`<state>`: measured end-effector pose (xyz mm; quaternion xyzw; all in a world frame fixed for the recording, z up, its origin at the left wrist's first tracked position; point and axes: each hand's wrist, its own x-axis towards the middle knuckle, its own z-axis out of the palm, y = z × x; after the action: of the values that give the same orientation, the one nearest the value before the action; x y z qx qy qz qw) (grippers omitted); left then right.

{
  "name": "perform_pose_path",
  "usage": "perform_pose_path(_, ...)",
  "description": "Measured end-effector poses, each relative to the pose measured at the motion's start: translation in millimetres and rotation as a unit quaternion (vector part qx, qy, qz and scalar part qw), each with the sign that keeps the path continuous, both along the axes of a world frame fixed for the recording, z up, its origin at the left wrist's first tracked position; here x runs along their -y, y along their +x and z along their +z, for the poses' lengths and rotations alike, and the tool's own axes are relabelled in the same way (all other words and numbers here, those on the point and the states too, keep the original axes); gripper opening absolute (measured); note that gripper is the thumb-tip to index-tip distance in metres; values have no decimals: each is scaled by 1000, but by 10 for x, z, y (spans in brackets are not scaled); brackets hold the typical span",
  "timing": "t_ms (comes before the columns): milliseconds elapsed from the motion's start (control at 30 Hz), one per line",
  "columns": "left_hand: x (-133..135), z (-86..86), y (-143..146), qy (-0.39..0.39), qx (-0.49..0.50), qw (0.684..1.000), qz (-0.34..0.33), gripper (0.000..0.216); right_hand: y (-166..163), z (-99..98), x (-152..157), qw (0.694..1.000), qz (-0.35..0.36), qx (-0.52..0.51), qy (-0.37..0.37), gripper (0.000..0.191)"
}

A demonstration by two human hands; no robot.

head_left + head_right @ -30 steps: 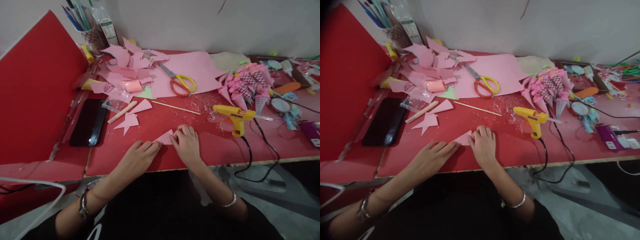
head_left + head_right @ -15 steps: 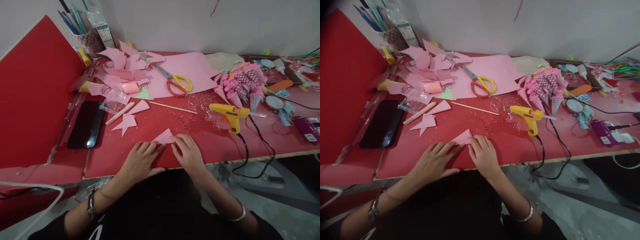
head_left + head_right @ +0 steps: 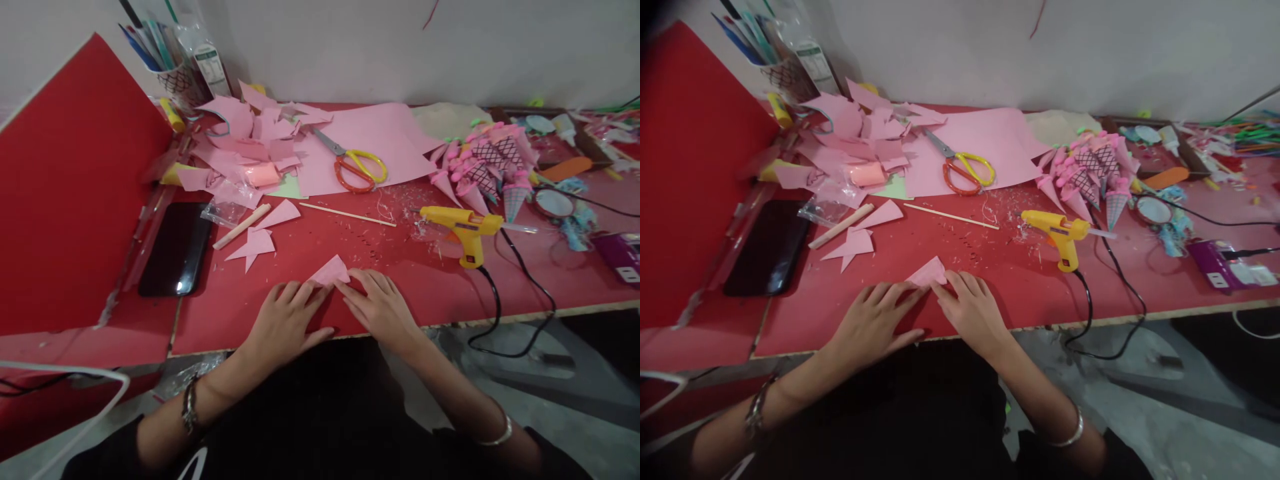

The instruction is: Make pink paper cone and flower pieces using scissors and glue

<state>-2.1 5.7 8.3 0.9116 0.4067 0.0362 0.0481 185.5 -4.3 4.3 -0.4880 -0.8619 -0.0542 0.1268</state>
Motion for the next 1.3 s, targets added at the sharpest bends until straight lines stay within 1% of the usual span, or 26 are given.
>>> perform_pose_path(100, 3, 11, -36, 6, -2, 1000, 3, 53, 50, 22, -3, 999, -2, 2, -43, 30)
perform_pose_path(200, 13, 6, -110, 17, -1, 1000, 14, 51, 94, 38, 0, 998, 2, -5, -67, 33)
perform_pose_path(333, 40, -1, -230, 36, -17, 999, 24, 48, 137, 20, 21, 998, -1, -21, -65, 33)
perform_pose_path(600, 64, 31, -425, 31, -51, 998, 35, 44, 188, -9, 40, 996, 0, -56, -69, 33)
perform_pose_path(733, 34, 35, -474, 34, -62, 997, 19, 40, 206, 11, 9, 997, 12, -54, -59, 31)
perform_pose_path(900, 1, 67, -486, 53, -91, 994, -22, 38, 290, 25, -33, 993, 58, -76, -70, 31)
perform_pose_path(967, -22, 86, -480, 56, -97, 993, -41, 37, 302, 39, -49, 991, 52, -97, -78, 28)
perform_pose_path(1067, -66, 114, -464, 53, -103, 991, -63, 37, 255, 77, -89, 985, -3, -154, -80, 25)
perform_pose_path(1133, -87, 129, -450, 49, -108, 991, -70, 37, 183, 101, -131, 980, -31, -183, -73, 29)
perform_pose_path(1167, -91, 135, -441, 48, -110, 990, -70, 37, 139, 107, -154, 979, -31, -184, -77, 34)
perform_pose_path(1233, -84, 141, -424, 47, -115, 990, -67, 36, 47, 105, -201, 981, -4, -161, -105, 43)
perform_pose_path(1300, -63, 140, -412, 45, -117, 990, -61, 34, -37, 85, -240, 981, 23, -133, -139, 44)
